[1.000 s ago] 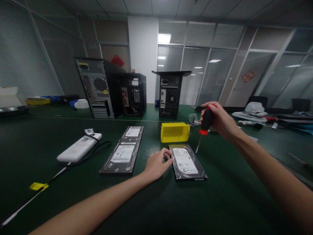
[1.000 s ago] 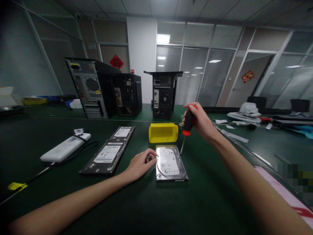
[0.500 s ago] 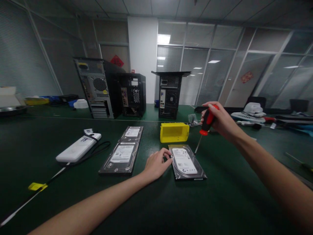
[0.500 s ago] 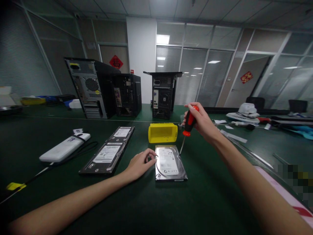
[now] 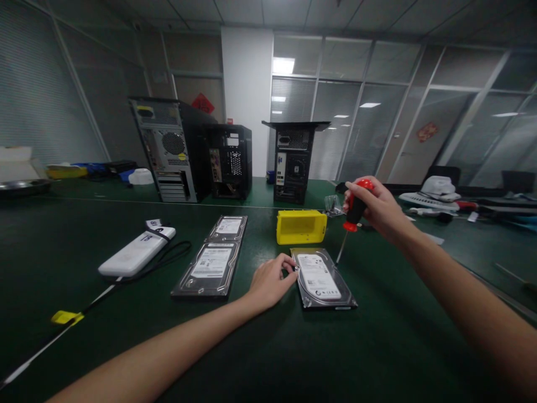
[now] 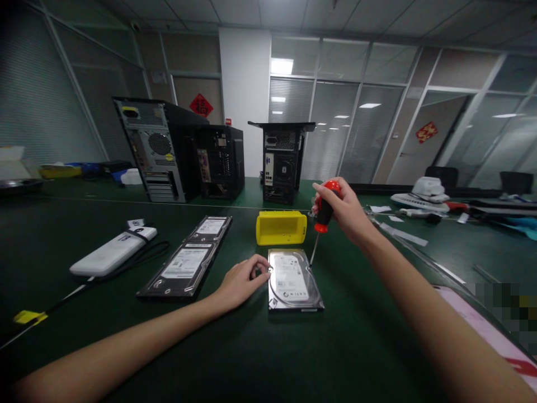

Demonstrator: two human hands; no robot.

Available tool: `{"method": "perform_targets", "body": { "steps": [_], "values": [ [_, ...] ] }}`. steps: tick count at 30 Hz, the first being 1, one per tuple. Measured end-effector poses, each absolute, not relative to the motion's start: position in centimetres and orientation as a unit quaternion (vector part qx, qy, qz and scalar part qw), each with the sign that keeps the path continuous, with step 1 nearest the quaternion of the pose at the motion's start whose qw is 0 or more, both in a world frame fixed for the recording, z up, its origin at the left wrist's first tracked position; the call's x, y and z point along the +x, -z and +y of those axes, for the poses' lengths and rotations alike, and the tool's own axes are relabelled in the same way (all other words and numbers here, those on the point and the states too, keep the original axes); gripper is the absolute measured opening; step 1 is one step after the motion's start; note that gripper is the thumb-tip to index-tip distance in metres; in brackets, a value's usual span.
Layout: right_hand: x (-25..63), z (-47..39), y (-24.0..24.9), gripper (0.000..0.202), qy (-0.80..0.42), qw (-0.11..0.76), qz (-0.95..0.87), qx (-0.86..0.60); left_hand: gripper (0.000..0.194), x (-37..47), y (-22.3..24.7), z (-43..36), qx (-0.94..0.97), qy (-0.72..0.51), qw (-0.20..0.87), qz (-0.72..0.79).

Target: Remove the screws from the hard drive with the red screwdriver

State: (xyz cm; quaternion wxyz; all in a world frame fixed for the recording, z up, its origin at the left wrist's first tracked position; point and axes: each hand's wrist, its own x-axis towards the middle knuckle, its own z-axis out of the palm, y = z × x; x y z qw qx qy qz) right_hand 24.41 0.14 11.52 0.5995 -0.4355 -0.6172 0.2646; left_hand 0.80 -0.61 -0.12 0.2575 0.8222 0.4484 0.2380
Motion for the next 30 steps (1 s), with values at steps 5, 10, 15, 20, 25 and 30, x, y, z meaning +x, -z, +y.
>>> {"method": "perform_targets", "body": {
  "steps": [5,10,15,20,25,30],
  "values": [
    [24.6,0.5,-11.4,0.027,-0.309,0.625,-0.581,-0.419,0.025,0.9,0.2,-0.6,0.820,-0.241,0.261,0.448],
    [24.8,0.6,-11.4,0.023,-0.346,0.621,-0.575,-0.405,0.024,0.9,0.2,-0.5,0.819,-0.246,0.265,0.447],
    [24.3,0.4,-11.7,0.027,-0.304,0.606,-0.596,-0.430,0.025,0.9,0.4,-0.5,0.820,-0.247,0.263,0.444],
    [23.5,0.0,-12.0,0.033,-0.269,0.592,-0.618,-0.443,0.025,0.9,0.2,-0.5,0.820,-0.241,0.263,0.448],
    [23.0,-0.2,-12.0,0.033,-0.212,0.584,-0.646,-0.444,0.025,0.9,0.2,-0.5,0.821,-0.243,0.261,0.445],
    [22.7,-0.3,-12.1,0.028,-0.161,0.583,-0.653,-0.456,0.026,0.9,0.1,-0.5,0.821,-0.243,0.262,0.445]
  ]
}}
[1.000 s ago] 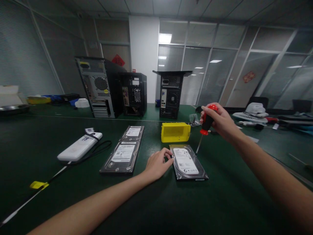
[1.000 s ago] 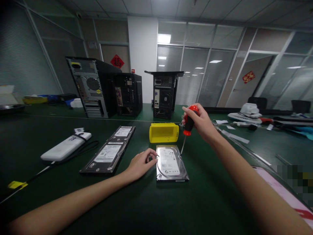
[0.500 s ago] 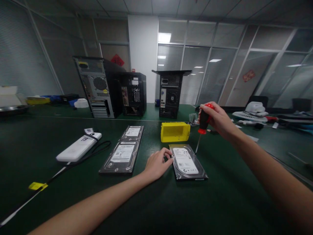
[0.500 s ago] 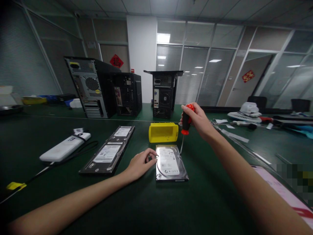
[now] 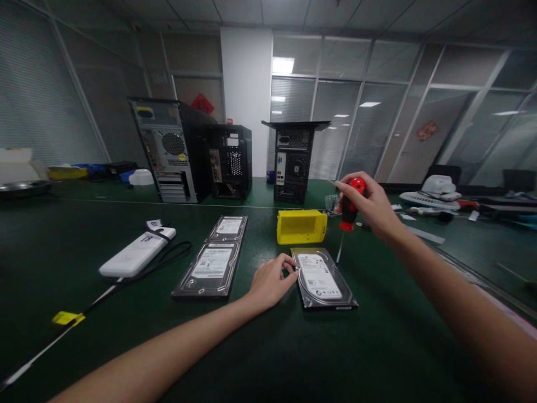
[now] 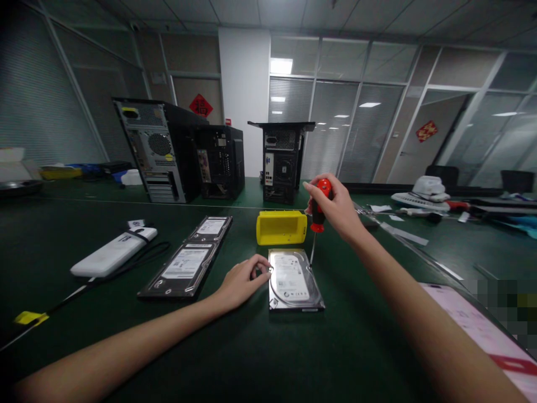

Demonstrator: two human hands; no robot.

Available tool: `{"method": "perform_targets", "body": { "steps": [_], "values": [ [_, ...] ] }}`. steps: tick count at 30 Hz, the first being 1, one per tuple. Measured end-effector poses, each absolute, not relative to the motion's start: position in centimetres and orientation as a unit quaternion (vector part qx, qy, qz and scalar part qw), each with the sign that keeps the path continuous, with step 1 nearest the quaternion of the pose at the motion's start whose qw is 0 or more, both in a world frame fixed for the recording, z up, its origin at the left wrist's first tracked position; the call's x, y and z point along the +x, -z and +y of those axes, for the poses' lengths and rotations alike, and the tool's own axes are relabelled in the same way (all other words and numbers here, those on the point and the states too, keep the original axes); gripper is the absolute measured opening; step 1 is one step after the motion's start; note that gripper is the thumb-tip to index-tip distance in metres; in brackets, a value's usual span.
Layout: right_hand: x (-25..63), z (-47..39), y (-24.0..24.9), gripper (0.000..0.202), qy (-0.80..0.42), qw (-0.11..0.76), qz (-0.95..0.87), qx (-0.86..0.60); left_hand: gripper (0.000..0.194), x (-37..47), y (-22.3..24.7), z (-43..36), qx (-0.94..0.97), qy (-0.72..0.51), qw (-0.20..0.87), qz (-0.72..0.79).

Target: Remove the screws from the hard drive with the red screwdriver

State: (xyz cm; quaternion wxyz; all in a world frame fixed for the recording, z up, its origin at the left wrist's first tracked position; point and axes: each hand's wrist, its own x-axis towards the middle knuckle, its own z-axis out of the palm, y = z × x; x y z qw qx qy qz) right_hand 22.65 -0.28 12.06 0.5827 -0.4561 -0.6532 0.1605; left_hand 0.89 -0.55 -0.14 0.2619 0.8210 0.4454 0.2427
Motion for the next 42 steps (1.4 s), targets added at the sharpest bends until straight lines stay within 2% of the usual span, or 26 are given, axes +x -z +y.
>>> {"method": "perform_targets", "body": {
  "steps": [6,16,24,30,36,42],
  "values": [
    [23.0,0.2,-12.0,0.024,-0.202,0.593,-0.626,-0.465,0.024,0.9,0.0,-0.7,0.820,-0.240,0.261,0.449],
    [22.8,-0.3,-12.5,0.028,-0.202,0.584,-0.636,-0.463,0.024,1.0,0.5,-0.3,0.819,-0.251,0.262,0.444],
    [22.8,-0.5,-12.3,0.029,-0.129,0.561,-0.663,-0.478,0.026,0.9,0.3,-0.4,0.822,-0.244,0.261,0.443],
    [23.1,-0.1,-12.2,0.028,-0.146,0.549,-0.665,-0.485,0.026,0.9,0.2,-0.5,0.823,-0.236,0.259,0.446],
    [23.5,0.0,-13.0,0.029,-0.129,0.517,-0.671,-0.515,0.024,0.9,0.2,-0.5,0.823,-0.249,0.261,0.440],
    [23.9,-0.1,-14.2,0.028,-0.169,0.462,-0.681,-0.542,0.025,0.9,0.2,-0.5,0.823,-0.245,0.260,0.442]
  ]
}}
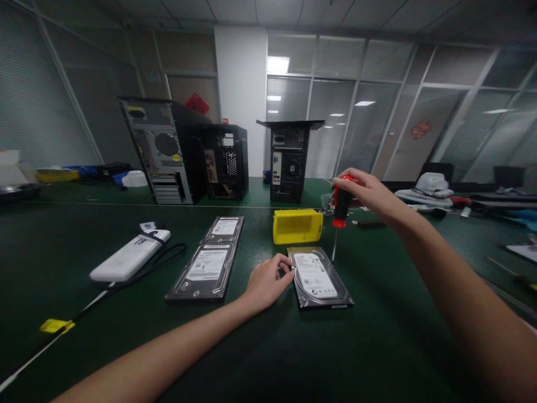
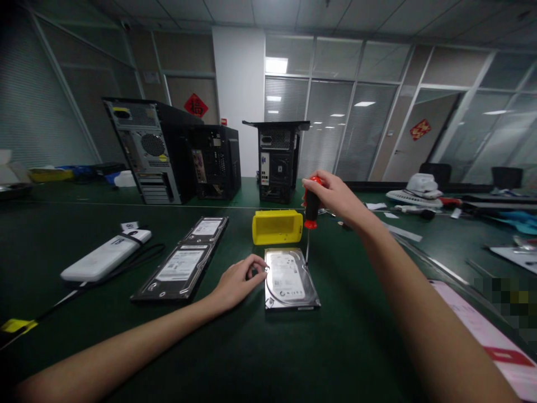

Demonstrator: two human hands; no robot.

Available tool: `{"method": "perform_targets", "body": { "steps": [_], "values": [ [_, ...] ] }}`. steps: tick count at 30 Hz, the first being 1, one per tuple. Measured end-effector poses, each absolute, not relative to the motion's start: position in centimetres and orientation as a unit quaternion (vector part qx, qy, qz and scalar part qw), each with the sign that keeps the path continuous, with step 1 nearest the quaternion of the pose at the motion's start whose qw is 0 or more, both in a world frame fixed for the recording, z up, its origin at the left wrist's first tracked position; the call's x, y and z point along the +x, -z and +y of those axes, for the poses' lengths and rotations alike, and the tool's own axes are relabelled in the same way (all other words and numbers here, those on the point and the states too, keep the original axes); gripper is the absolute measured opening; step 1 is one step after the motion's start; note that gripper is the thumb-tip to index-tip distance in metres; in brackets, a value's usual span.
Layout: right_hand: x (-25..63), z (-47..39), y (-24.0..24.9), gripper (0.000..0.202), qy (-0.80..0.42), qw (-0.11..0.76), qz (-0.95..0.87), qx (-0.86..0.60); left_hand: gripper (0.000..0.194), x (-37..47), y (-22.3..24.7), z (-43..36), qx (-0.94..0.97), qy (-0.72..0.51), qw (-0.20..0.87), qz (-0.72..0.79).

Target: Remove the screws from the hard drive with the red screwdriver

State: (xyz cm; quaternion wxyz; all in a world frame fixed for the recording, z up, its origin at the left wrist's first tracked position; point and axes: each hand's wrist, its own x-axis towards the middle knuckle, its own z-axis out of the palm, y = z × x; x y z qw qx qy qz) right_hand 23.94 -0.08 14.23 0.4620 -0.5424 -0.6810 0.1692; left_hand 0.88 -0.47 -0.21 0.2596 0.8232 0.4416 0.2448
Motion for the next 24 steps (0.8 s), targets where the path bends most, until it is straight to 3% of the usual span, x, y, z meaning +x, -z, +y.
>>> {"method": "perform_targets", "body": {
  "steps": [5,15,24],
  "values": [
    [24.6,0.0,-14.9,0.034,-0.068,0.401,-0.727,-0.554,0.026,0.8,0.2,-0.5,0.826,-0.236,0.261,0.440],
    [25.5,-0.4,-15.8,0.030,-0.132,0.363,-0.745,-0.544,0.027,0.8,0.1,-0.5,0.824,-0.227,0.260,0.448],
    [25.4,-1.4,-16.2,0.029,-0.063,0.337,-0.761,-0.550,0.026,0.9,0.2,-0.5,0.822,-0.236,0.259,0.448]
  ]
}}
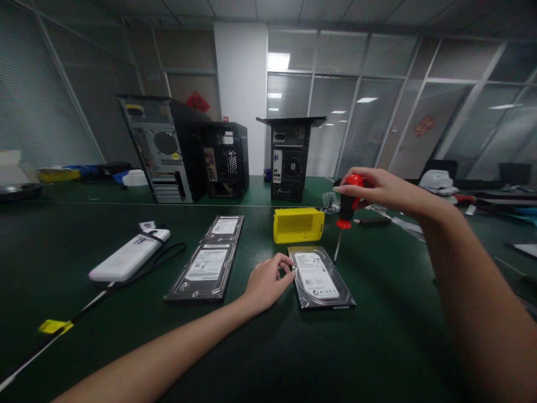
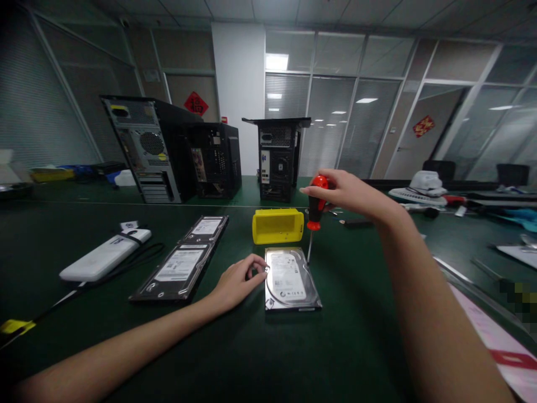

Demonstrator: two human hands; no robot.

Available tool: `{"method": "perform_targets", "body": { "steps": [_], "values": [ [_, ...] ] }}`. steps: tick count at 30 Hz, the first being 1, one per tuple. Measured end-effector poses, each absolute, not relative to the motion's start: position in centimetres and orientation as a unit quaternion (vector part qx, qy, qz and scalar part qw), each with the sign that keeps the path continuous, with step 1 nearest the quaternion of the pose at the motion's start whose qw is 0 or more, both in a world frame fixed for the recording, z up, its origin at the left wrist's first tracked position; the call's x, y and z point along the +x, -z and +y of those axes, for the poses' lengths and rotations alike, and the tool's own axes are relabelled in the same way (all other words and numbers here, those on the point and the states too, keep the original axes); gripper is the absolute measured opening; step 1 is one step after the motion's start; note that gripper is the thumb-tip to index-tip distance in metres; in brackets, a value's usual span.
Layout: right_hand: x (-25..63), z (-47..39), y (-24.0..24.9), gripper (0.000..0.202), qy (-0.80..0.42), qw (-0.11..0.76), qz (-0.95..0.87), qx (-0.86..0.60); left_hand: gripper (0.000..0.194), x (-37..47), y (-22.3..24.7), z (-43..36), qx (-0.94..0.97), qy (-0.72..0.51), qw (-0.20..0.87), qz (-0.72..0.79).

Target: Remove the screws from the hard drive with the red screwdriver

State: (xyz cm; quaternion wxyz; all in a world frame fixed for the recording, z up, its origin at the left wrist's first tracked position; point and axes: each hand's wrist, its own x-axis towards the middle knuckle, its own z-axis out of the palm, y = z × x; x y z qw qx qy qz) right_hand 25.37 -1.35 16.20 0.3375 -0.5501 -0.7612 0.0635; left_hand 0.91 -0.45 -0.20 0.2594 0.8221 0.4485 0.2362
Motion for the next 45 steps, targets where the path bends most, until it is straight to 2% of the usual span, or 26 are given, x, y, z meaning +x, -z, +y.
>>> {"method": "perform_targets", "body": {
  "steps": [8,16,20,27,33,45],
  "values": [
    [25.06,-1.02,-15.88,0.028,-0.014,0.341,-0.764,-0.548,0.025,0.89,0.07,-0.55,0.821,-0.235,0.264,0.448],
    [25.32,-1.37,-15.80,0.028,-0.120,0.376,-0.734,-0.554,0.026,0.85,0.01,-0.56,0.822,-0.236,0.265,0.444],
    [25.39,-1.53,-15.94,0.029,-0.124,0.367,-0.732,-0.560,0.026,0.78,0.05,-0.52,0.823,-0.240,0.263,0.442],
    [25.17,-1.77,-16.13,0.032,-0.078,0.341,-0.737,-0.578,0.026,0.80,-0.07,-0.61,0.824,-0.234,0.262,0.445],
    [25.42,-1.76,-16.45,0.041,-0.021,0.279,-0.729,-0.625,0.024,0.90,-0.03,-0.57,0.822,-0.238,0.266,0.443],
    [24.68,-1.64,-16.15,0.046,0.082,0.254,-0.711,-0.650,0.027,0.80,-0.15,-0.66,0.824,-0.230,0.266,0.445]
  ]
}}
